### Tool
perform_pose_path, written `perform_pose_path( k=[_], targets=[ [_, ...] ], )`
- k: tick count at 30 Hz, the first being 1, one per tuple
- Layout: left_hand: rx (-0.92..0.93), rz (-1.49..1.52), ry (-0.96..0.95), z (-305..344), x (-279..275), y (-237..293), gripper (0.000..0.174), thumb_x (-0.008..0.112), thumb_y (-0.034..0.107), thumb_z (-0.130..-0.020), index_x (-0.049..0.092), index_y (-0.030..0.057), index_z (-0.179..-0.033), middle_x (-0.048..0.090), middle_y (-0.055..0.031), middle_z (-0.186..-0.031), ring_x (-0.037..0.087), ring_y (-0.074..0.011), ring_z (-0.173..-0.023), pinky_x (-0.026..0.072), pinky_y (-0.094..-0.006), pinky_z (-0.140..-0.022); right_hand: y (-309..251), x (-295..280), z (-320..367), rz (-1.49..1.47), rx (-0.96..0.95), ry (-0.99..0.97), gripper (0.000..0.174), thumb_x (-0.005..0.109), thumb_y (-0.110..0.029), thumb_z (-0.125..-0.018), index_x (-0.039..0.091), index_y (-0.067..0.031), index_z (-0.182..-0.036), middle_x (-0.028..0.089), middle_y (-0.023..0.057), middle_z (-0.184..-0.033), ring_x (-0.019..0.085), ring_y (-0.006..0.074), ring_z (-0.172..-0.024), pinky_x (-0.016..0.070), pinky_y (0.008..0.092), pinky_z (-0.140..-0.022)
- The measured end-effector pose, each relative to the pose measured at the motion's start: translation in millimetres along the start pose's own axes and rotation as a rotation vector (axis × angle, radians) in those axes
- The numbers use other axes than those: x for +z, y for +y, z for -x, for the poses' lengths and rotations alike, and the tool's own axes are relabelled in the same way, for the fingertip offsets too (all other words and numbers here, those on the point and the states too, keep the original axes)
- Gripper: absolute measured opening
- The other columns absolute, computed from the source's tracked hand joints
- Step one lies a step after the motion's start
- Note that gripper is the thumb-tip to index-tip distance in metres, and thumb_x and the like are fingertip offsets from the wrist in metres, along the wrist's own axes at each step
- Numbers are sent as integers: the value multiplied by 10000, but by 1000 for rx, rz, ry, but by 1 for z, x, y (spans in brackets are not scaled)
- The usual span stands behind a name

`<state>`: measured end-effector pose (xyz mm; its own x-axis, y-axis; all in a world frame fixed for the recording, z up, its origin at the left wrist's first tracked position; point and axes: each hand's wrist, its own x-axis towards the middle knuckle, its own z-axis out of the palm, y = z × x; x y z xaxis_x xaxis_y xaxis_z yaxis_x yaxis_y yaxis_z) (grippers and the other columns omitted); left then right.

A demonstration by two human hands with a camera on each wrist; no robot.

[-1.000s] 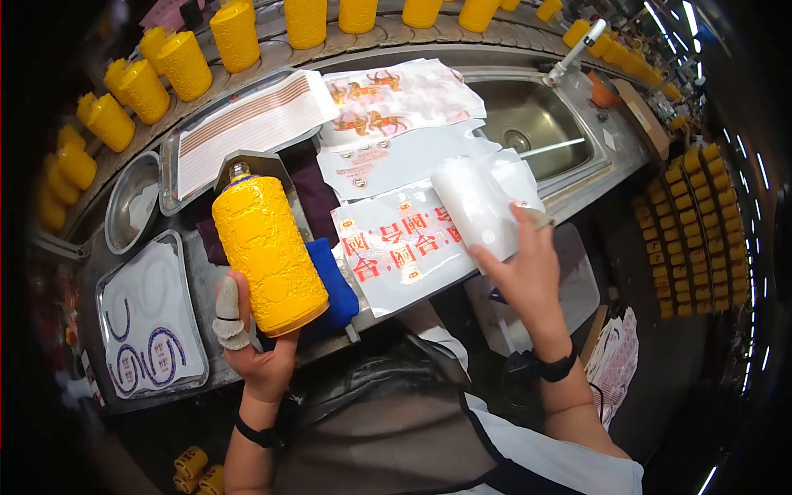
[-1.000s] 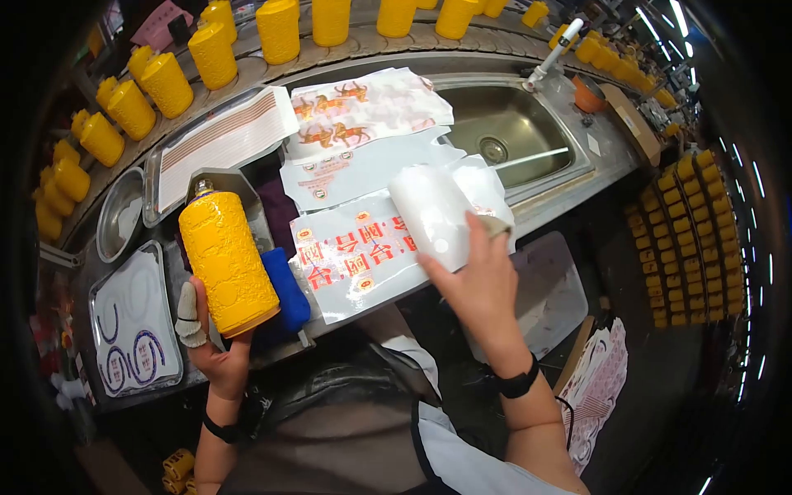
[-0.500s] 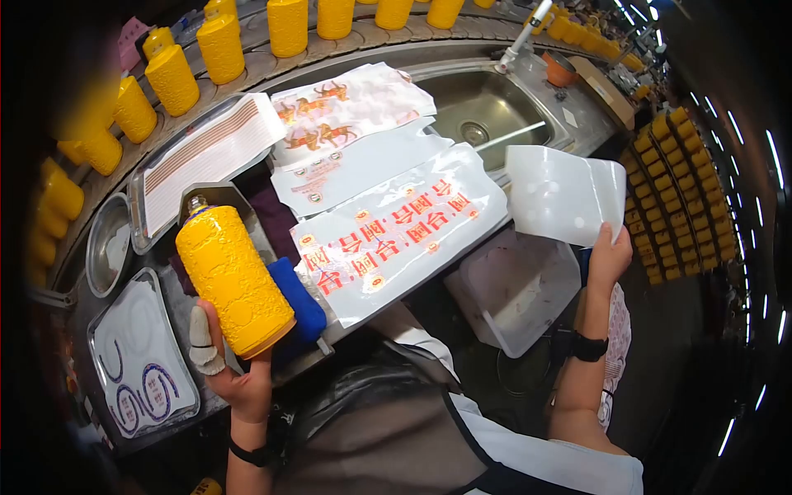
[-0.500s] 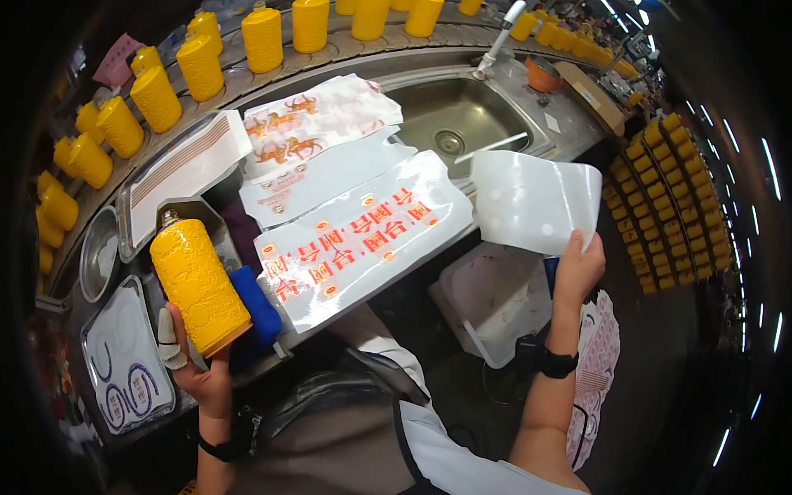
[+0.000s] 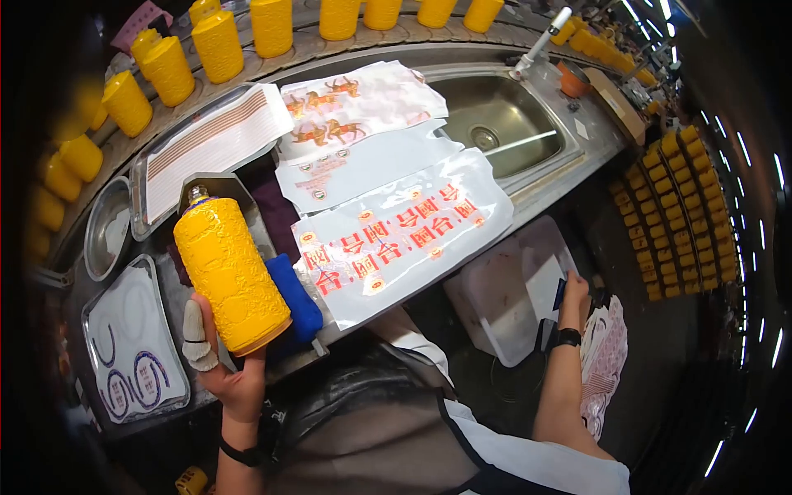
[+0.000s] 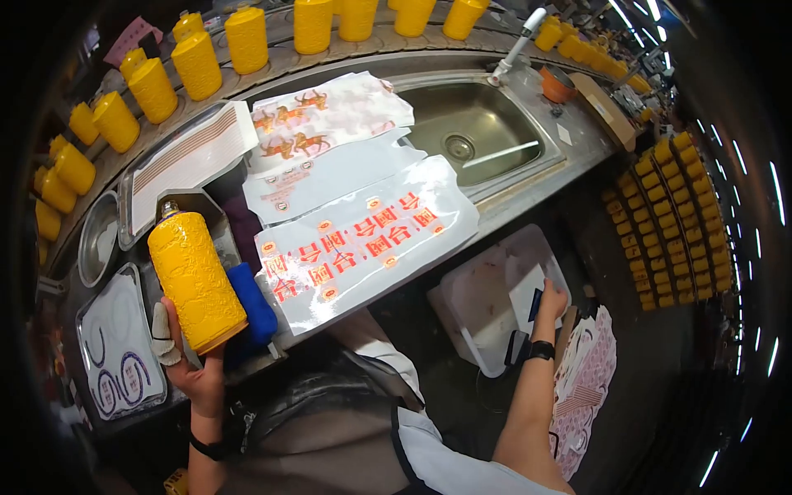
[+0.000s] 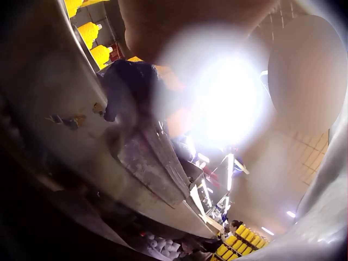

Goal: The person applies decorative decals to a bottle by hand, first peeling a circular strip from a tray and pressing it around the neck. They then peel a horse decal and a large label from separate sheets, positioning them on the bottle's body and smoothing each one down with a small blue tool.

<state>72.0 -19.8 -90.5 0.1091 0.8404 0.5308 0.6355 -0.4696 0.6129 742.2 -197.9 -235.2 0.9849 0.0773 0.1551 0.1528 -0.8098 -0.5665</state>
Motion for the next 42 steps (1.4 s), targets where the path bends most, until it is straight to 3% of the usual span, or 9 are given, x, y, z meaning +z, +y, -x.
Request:
perform_pose_path(
  k=[2, 4, 6, 8, 14, 20, 32, 38, 42],
  targets=[
    [-34, 9, 12, 2, 1, 0, 800, 821, 37, -768, 425, -35, -1459, 423, -154, -1522, 403, -278, -1407, 295, -368, -1161, -31, 17, 3, -394, -300, -153, 450, 766, -271, -806, 679, 40, -1119, 685, 193, -1141, 661, 286, -1044, 496, 348, -923],
    [-63, 70, 33, 3, 5, -1, 808, 823, 41, -767, 419, -37, -1462, 425, -153, -1520, 403, -278, -1407, 295, -368, -1161, -158, -24, 79, -375, -551, -248, 366, 771, -184, -793, 694, -29, -1116, 699, 122, -1062, 654, 192, -1003, 501, 321, -885],
    [-63, 74, 28, 3, 6, -1, 816, 826, 44, -766, 413, -38, -1466, 425, -152, -1520, 402, -278, -1407, 295, -366, -1162, -235, -50, 137, -353, -536, -420, 352, 766, -182, -783, 708, -103, -1121, 700, 112, -1006, 658, 203, -953, 507, 338, -840],
    [-59, 53, 28, 2, 6, 0, 823, 828, 48, -765, 409, -38, -1468, 425, -153, -1519, 401, -278, -1408, 294, -365, -1162, -273, -57, 171, -274, -910, -462, 343, 759, -173, -782, 719, -151, -1121, 667, 114, -965, 657, 258, -893, 515, 371, -796],
    [-62, -8, 10, 4, 1, 0, 822, 832, 92, -771, 413, -41, -1466, 428, -173, -1517, 402, -289, -1408, 290, -371, -1163, -308, -32, 188, 56, -1240, -611, 335, 719, -188, -819, 733, -229, -1152, 573, 185, -1030, 652, 363, -895, 526, 432, -794],
    [-82, 22, 26, 7, 4, -6, 819, 825, 178, -789, 416, -44, -1463, 429, -186, -1514, 404, -302, -1406, 284, -380, -1167, -319, -27, 190, 301, -1188, -697, 372, 701, -197, -839, 718, -261, -1204, 549, 208, -1063, 635, 375, -944, 509, 420, -811],
    [-63, 46, 20, 9, 6, -9, 826, 817, 147, -798, 385, -63, -1470, 383, -182, -1541, 363, -293, -1431, 260, -389, -1182, -316, -27, 192, 229, -1165, -693, 343, 703, -144, -830, 737, -217, -1164, 580, 190, -1066, 642, 351, -913, 513, 399, -802],
    [-67, 37, 12, 9, 5, -8, 832, 808, 140, -807, 362, -69, -1478, 376, -181, -1544, 358, -292, -1434, 262, -393, -1183, -301, -23, 187, -103, -992, -634, 262, 741, -136, -802, 752, -119, -1063, 641, 126, -973, 645, 295, -828, 505, 343, -744],
    [-72, 71, 14, 10, 7, -8, 830, 791, 129, -820, 339, -69, -1488, 374, -184, -1544, 353, -297, -1437, 257, -400, -1186, -298, -24, 188, -40, -1043, -593, 165, 723, -182, -807, 738, -99, -949, 635, 129, -945, 646, 329, -859, 511, 406, -734]
  ],
)
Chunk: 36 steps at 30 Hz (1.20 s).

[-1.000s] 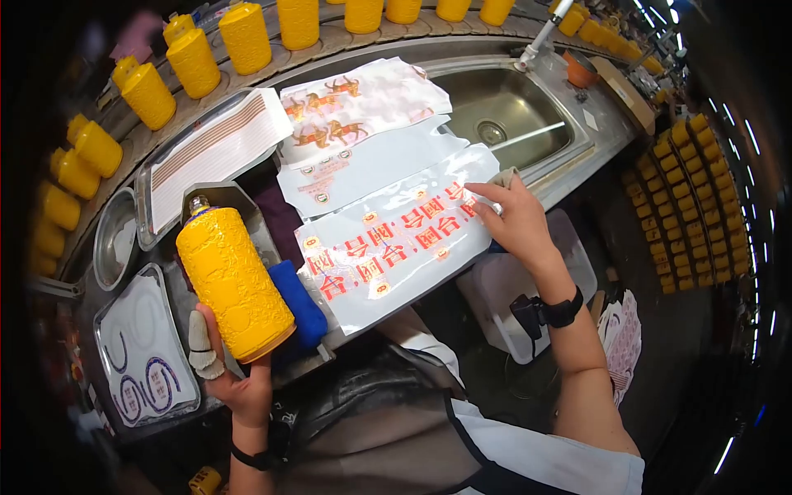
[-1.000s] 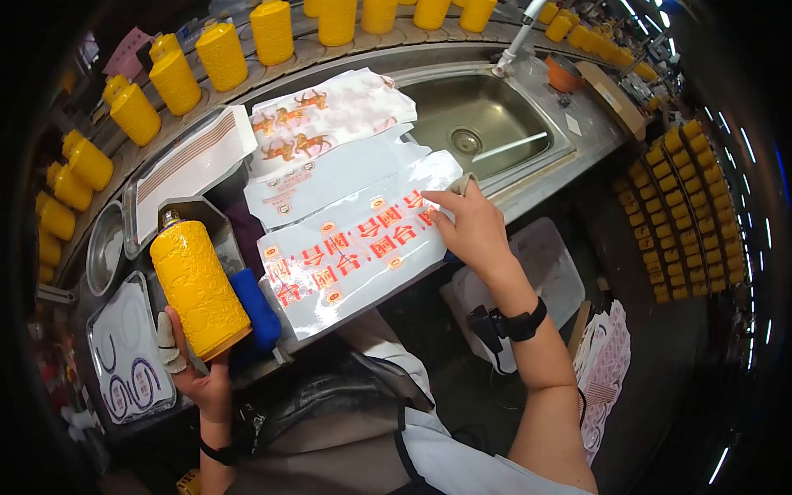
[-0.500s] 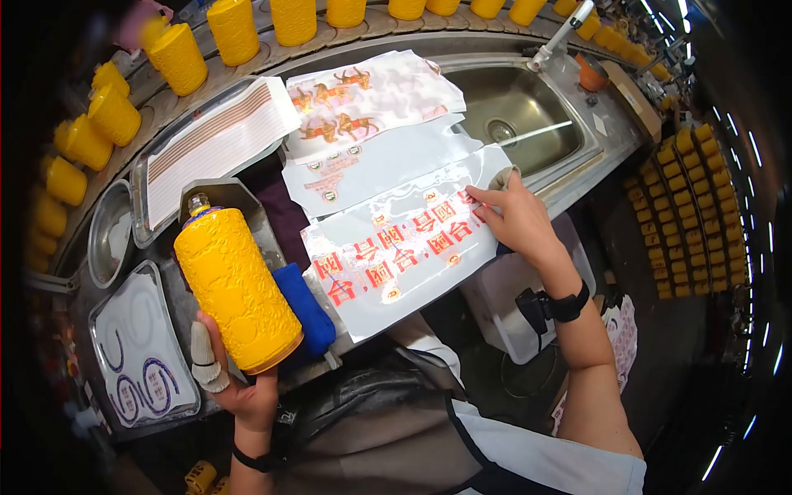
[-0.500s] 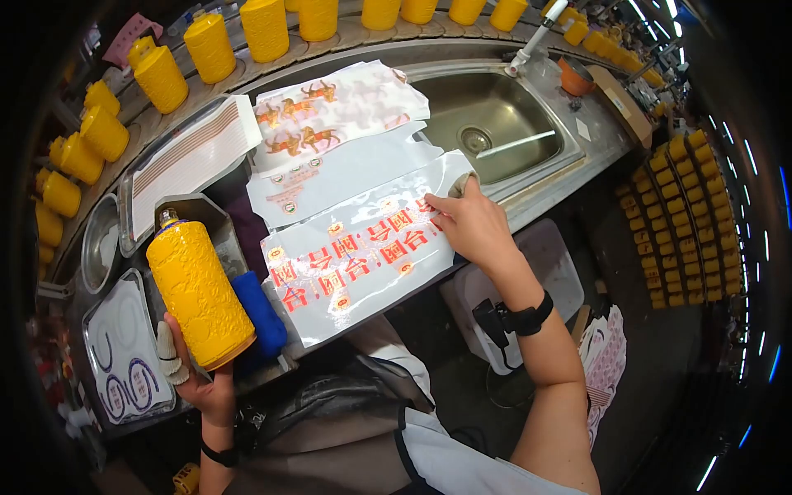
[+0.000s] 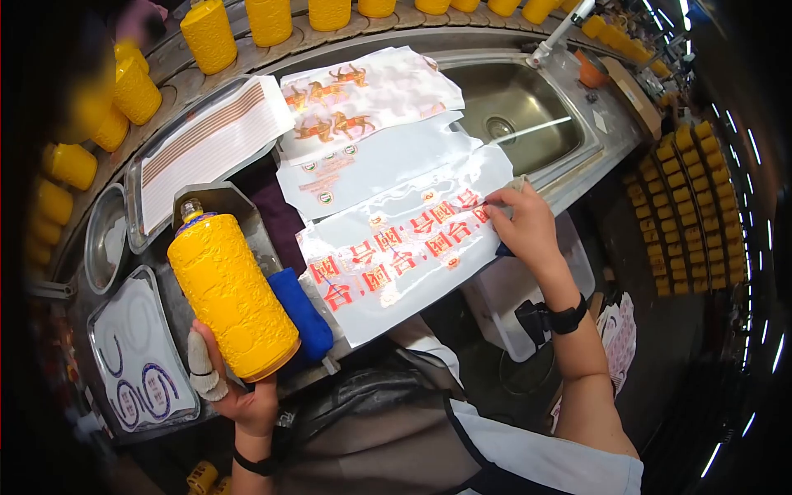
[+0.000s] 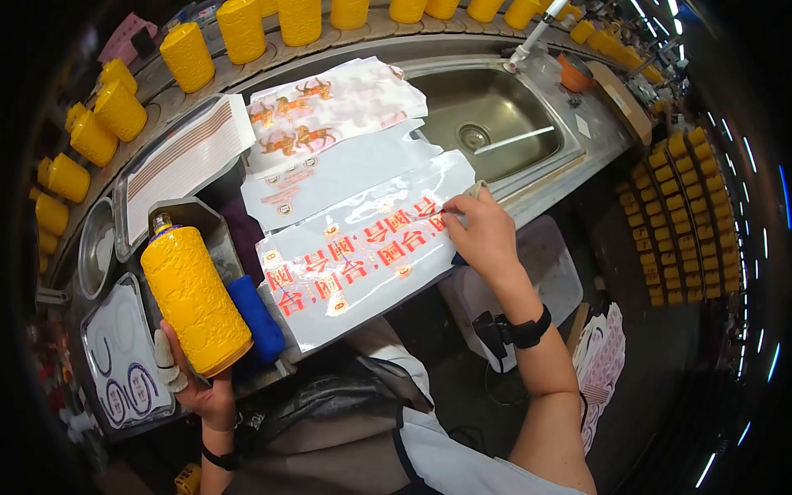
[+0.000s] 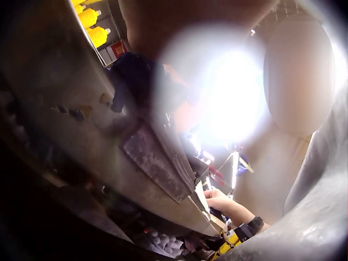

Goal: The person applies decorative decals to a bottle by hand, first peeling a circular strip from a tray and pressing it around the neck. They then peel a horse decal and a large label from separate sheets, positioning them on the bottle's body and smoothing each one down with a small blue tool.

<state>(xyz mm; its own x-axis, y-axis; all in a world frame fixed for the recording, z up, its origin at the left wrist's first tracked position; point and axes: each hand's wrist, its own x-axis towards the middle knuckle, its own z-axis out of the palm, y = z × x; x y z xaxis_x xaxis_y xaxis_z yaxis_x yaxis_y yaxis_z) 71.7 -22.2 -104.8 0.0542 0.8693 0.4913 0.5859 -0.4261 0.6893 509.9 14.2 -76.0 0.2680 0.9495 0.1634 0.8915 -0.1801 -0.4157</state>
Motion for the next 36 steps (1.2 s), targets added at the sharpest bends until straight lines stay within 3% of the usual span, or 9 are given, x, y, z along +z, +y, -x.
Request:
perform_pose_path(
  k=[8, 15, 21, 24, 26, 27, 30, 34, 36],
  targets=[
    [6, -23, -12, -1, -3, 2, 825, 771, 81, -813, 325, -79, -1488, 369, -191, -1546, 346, -302, -1441, 252, -398, -1189, -7, -1, -9, -17, 83, -81, 117, 676, -167, -838, 650, -57, -870, 654, 133, -884, 633, 337, -764, 480, 431, -670],
    [12, -42, -6, 0, -3, 2, 826, 785, 106, -815, 335, -76, -1484, 377, -193, -1539, 350, -304, -1439, 260, -398, -1187, 8, -16, -26, -292, 62, -5, 122, 612, -139, -905, 613, -23, -943, 636, 133, -693, 633, 226, -600, 465, 355, -581],
    [7, -94, -20, 0, -3, 2, 849, 800, 146, -816, 329, -71, -1488, 376, -190, -1540, 349, -304, -1439, 266, -399, -1185, 87, -22, -115, -133, 11, 52, 155, 646, -166, -873, 665, -40, -960, 679, 134, -756, 673, 241, -684, 497, 359, -641],
    [-16, -64, 7, 1, -1, 3, 839, 803, 156, -814, 349, -62, -1485, 373, -185, -1543, 354, -302, -1437, 267, -397, -1184, 125, -4, -158, -39, 212, -139, 171, 697, -203, -830, 692, -59, -922, 701, 135, -812, 689, 257, -781, 511, 370, -692],
    [-16, -124, -10, 2, -4, 3, 835, 803, 157, -814, 354, -63, -1482, 370, -185, -1545, 354, -302, -1437, 267, -396, -1183, 157, 12, -178, 16, 94, -191, 174, 720, -196, -829, 695, -43, -909, 697, 115, -796, 676, 213, -738, 507, 345, -667],
    [-35, -115, -6, 2, -3, 4, 833, 801, 155, -813, 355, -66, -1481, 367, -189, -1545, 353, -305, -1437, 267, -398, -1183, 164, 16, -185, 44, 35, -219, 177, 732, -193, -829, 696, -36, -902, 695, 105, -787, 669, 191, -716, 505, 332, -654],
    [-23, -98, -13, 3, -4, 3, 840, 794, 143, -817, 335, -69, -1488, 366, -200, -1543, 345, -311, -1441, 265, -406, -1183, 143, 9, -186, 292, 188, -247, 221, 749, -256, -812, 708, -45, -862, 696, 123, -784, 684, 242, -739, 512, 367, -681],
    [-32, -55, -22, 3, -5, 5, 872, 795, 137, -816, 295, -68, -1501, 354, -210, -1547, 339, -317, -1443, 267, -416, -1182, 170, 4, -194, 115, 217, -62, 309, 744, -364, -808, 726, -56, -826, 707, 162, -804, 690, 278, -751, 520, 384, -706],
    [-18, -114, -52, 1, -7, 6, 890, 800, 134, -813, 279, -68, -1506, 344, -212, -1552, 337, -317, -1443, 267, -419, -1182, 177, 3, -186, 190, 345, -6, 405, 742, -428, -790, 732, -27, -846, 710, 191, -821, 704, 286, -788, 528, 383, -725]
  ],
)
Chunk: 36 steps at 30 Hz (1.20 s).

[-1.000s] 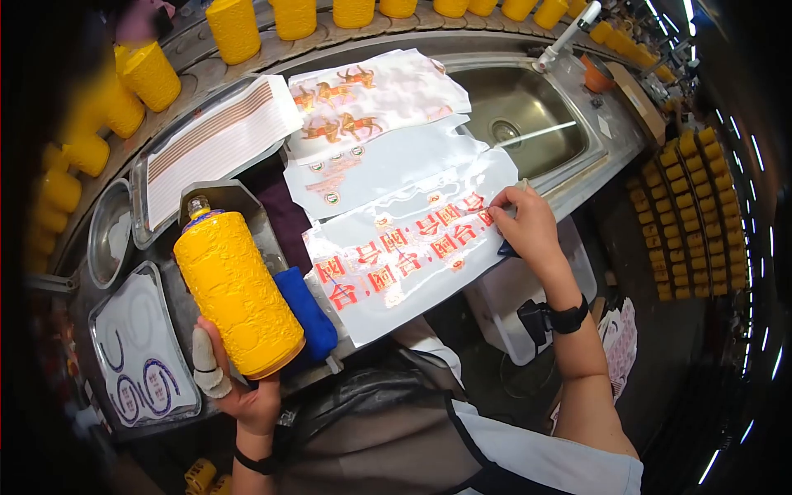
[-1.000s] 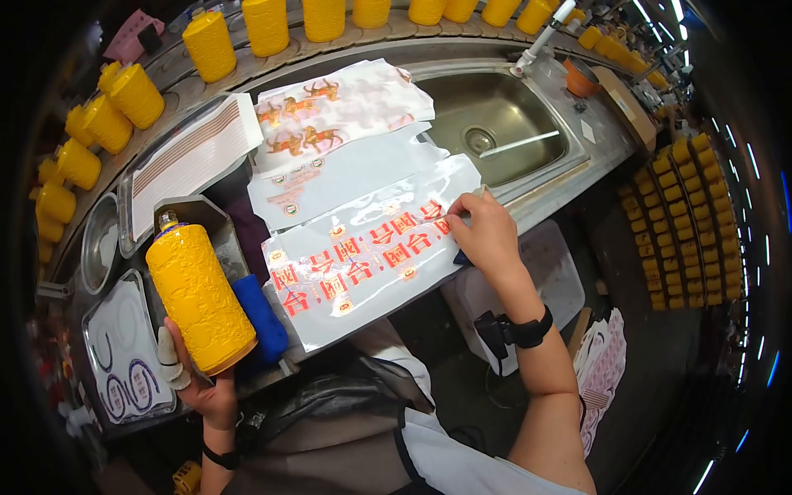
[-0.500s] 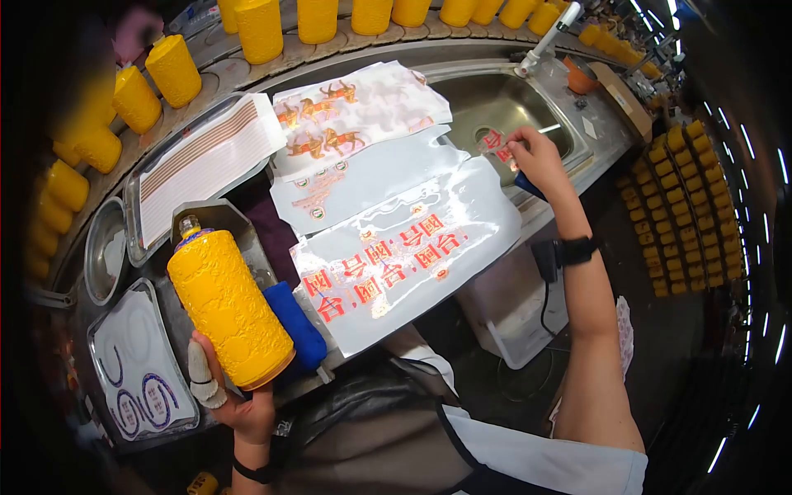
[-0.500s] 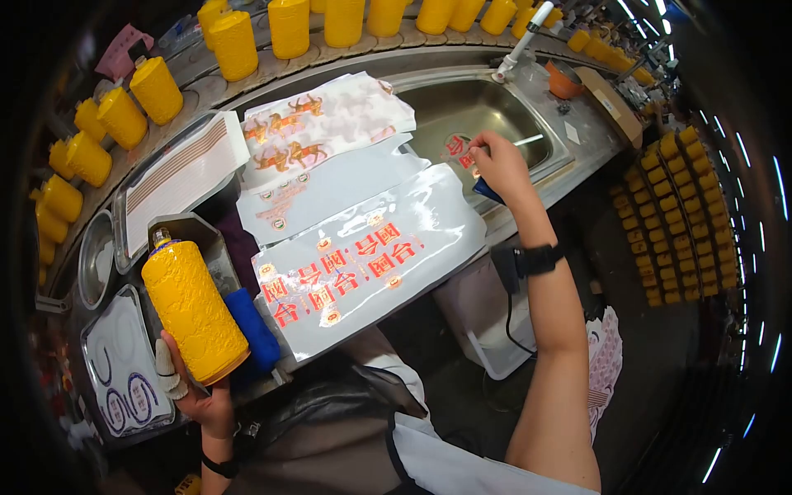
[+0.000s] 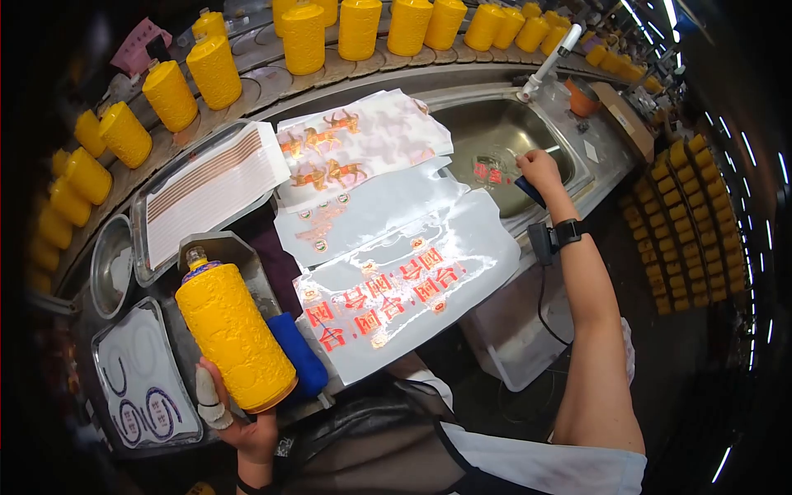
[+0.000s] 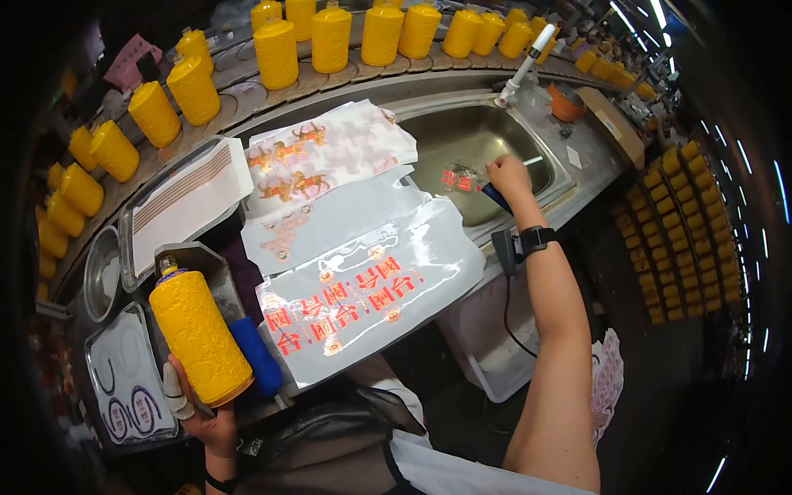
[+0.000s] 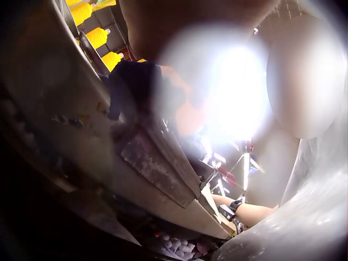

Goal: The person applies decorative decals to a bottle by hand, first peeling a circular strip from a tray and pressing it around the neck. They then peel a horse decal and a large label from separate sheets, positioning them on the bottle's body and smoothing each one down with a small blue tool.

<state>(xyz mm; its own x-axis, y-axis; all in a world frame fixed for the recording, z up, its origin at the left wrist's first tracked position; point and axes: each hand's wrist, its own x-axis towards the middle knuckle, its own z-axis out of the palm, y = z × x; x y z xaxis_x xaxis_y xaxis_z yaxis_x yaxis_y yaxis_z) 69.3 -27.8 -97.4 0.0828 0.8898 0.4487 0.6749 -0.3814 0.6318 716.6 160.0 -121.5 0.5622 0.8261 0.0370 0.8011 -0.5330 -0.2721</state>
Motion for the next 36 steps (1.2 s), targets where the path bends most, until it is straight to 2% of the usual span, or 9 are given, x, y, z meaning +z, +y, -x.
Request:
perform_pose_path(
  k=[3, 7, 10, 13, 14, 16, 19, 26, 36],
  targets=[
    [-23, 78, 36, 1, 4, -1, 899, 811, 131, -802, 284, -67, -1504, 341, -210, -1554, 339, -318, -1442, 267, -418, -1182, 11, 9, 12, 152, 64, -40, 478, 778, -438, -752, 704, 26, -835, 703, 183, -770, 696, 280, -759, 524, 377, -694],
    [-23, 103, 32, 1, 5, -1, 872, 801, 160, -819, 304, -59, -1502, 345, -195, -1556, 333, -309, -1445, 259, -411, -1184, 21, 31, -5, -206, 165, -209, 444, 844, -370, -687, 688, 25, -817, 653, 73, -725, 621, 197, -684, 498, 363, -629],
    [-3, 71, 3, -2, 1, 2, 819, 770, 220, -865, 329, -44, -1502, 343, -173, -1566, 331, -292, -1448, 249, -399, -1185, 24, 42, -24, -226, 174, -168, 436, 844, -349, -673, 707, 20, -860, 685, 100, -734, 656, 227, -695, 512, 376, -653],
    [41, -20, -10, -4, -3, 3, 787, 770, 194, -854, 366, -49, -1484, 395, -182, -1537, 365, -305, -1431, 260, -399, -1178, -23, 4, 9, 46, 60, 121, 328, 770, -356, -743, 742, -50, -855, 712, 167, -802, 706, 299, -772, 535, 399, -722],
    [40, -11, -8, -4, -2, 3, 777, 765, 162, -853, 363, -52, -1483, 396, -185, -1534, 363, -303, -1433, 271, -395, -1175, -44, -14, 22, 62, -10, 77, 252, 721, -309, -766, 746, -80, -870, 723, 176, -909, 695, 348, -891, 536, 444, -782],
    [54, 22, 6, -4, -1, 0, 837, 834, 150, -767, 407, -76, -1450, 436, -189, -1506, 357, -351, -1435, 284, -431, -1171, -76, -37, 50, 85, -193, 197, 233, 704, -285, -804, 713, -59, -856, 690, 185, -871, 664, 388, -857, 525, 458, -745],
    [87, 2, -51, -10, -7, 5, 818, 777, 111, -827, 329, -63, -1490, 398, -199, -1529, 371, -302, -1431, 288, -389, -1172, -118, -73, 94, 140, -532, 273, 155, 672, -206, -850, 677, -57, -893, 642, 176, -918, 638, 385, -852, 497, 457, -736],
    [12, 53, -98, -29, -21, 20, 1056, 895, 217, -697, 275, -63, -1505, 308, -217, -1567, 322, -333, -1447, 241, -403, -1186, -242, -147, 219, 9, -820, -16, 104, 712, -82, -810, 648, -23, -867, 581, 134, -818, 561, 311, -682, 444, 391, -629],
    [32, 89, -146, -35, -19, 5, 1172, 909, 311, -685, 187, -79, -1521, 236, -257, -1575, 230, -356, -1478, 217, -409, -1194, -352, -169, 284, -208, -1416, -418, 164, 749, 17, -713, 631, -26, -818, 589, 107, -819, 609, 294, -738, 481, 369, -643]
  ],
)
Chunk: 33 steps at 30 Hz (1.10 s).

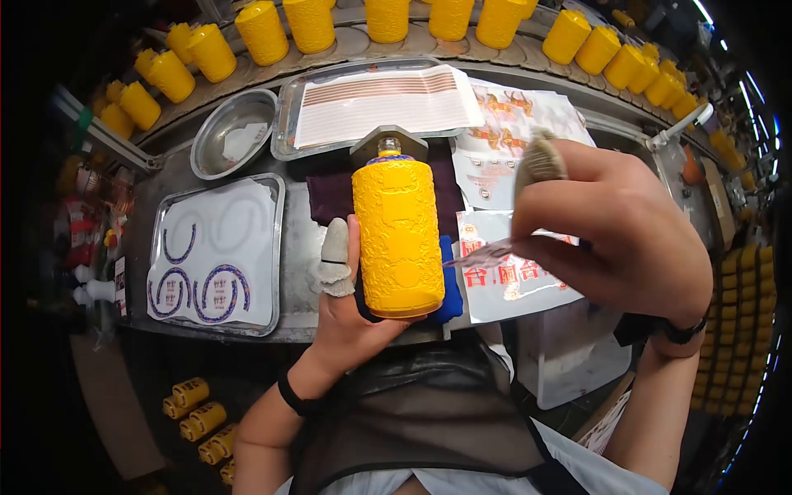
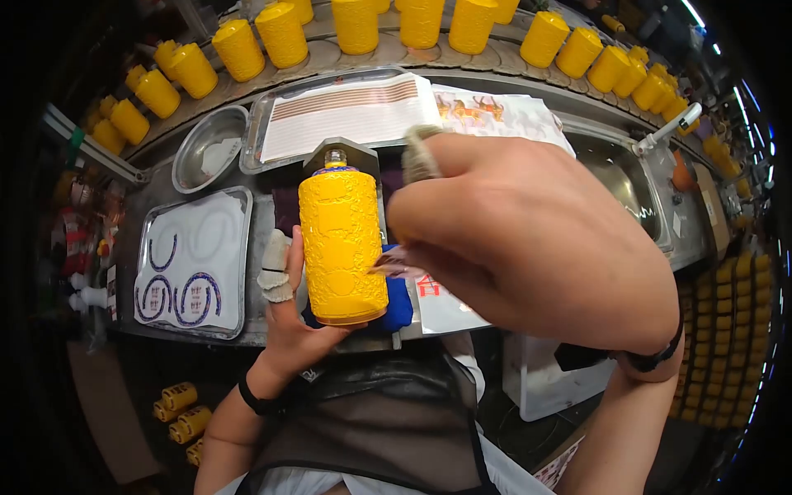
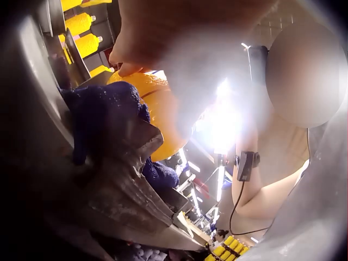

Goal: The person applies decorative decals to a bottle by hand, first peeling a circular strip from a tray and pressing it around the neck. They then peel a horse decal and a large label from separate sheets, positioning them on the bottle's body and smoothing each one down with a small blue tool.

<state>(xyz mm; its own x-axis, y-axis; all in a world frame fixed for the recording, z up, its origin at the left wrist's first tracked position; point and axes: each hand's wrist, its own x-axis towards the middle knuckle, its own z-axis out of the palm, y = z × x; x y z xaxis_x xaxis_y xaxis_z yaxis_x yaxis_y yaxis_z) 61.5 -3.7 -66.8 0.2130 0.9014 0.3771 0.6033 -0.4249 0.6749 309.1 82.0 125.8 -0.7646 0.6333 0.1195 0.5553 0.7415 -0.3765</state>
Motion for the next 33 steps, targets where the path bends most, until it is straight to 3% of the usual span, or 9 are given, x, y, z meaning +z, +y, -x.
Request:
perform_pose_path(
  k=[3, 6, 7, 10, 14, 17, 27, 30, 33],
  targets=[
    [25, 83, -22, -3, -1, -2, 1168, 902, 321, -696, 182, -71, -1528, 203, -254, -1587, 225, -359, -1482, 216, -412, -1193, 2, 14, -38, -45, -98, -81, 117, 729, -22, -728, 629, -29, -788, 586, 114, -782, 626, 316, -741, 480, 403, -635],
    [-52, 93, -59, -5, -16, 4, 1172, 903, 305, -696, 170, -58, -1536, 196, -252, -1589, 253, -364, -1471, 230, -423, -1189, 18, 41, -73, 105, -147, -76, 71, 700, -51, -752, 661, -36, -809, 605, 135, -802, 641, 337, -760, 493, 421, -652],
    [-81, 148, -61, -11, -23, 6, 1123, 881, 237, -723, 161, -50, -1535, 215, -244, -1581, 291, -347, -1459, 253, -420, -1182, 22, 46, -78, 112, -135, -80, 66, 694, -55, -757, 665, -38, -813, 609, 139, -807, 642, 341, -761, 497, 424, -658],
    [-323, 788, 144, -23, -12, -3, 1045, 841, 168, -758, 164, -55, -1522, 233, -242, -1568, 306, -318, -1453, 254, -409, -1184, 29, 54, -86, 115, -100, -96, 62, 686, -67, -765, 672, -38, -817, 618, 146, -814, 643, 352, -762, 506, 431, -672],
    [-431, 813, 107, -46, -10, 6, 912, 770, 114, -830, 179, -73, -1499, 352, -247, -1504, 378, -280, -1408, 291, -391, -1172, 37, 61, -89, 81, -85, -85, 75, 695, -80, -765, 667, -30, -814, 623, 146, -811, 644, 355, -760, 511, 431, -677],
    [-392, 705, 133, -45, 1, 4, 871, 744, 93, -855, 180, -79, -1496, 378, -242, -1491, 392, -266, -1397, 304, -378, -1164, 42, 63, -90, 68, -92, -74, 90, 698, -91, -769, 666, -26, -822, 626, 148, -812, 646, 353, -758, 514, 428, -678],
    [-467, 841, 162, -44, 2, 6, 823, 709, 66, -883, 178, -84, -1494, 340, -248, -1514, 363, -281, -1416, 295, -387, -1168, 56, 74, -93, -7, -42, -19, 145, 718, -149, -809, 639, -34, -851, 623, 136, -811, 642, 332, -738, 502, 416, -643],
    [-473, 877, 155, -44, 1, 6, 822, 697, 62, -890, 165, -78, -1500, 325, -248, -1523, 348, -282, -1424, 294, -390, -1169, 58, 87, -78, 47, 71, 208, 163, 723, -158, -821, 616, -42, -861, 625, 136, -837, 640, 329, -761, 495, 405, -637],
    [-493, 965, 163, -44, -1, 3, 819, 684, 54, -897, 152, -67, -1508, 314, -244, -1532, 341, -279, -1427, 296, -391, -1168, 49, 101, -51, -138, 94, 301, 271, 754, -134, -806, 674, -91, -1061, 599, 95, -845, 620, 266, -740, 510, 366, -689]
  ],
)
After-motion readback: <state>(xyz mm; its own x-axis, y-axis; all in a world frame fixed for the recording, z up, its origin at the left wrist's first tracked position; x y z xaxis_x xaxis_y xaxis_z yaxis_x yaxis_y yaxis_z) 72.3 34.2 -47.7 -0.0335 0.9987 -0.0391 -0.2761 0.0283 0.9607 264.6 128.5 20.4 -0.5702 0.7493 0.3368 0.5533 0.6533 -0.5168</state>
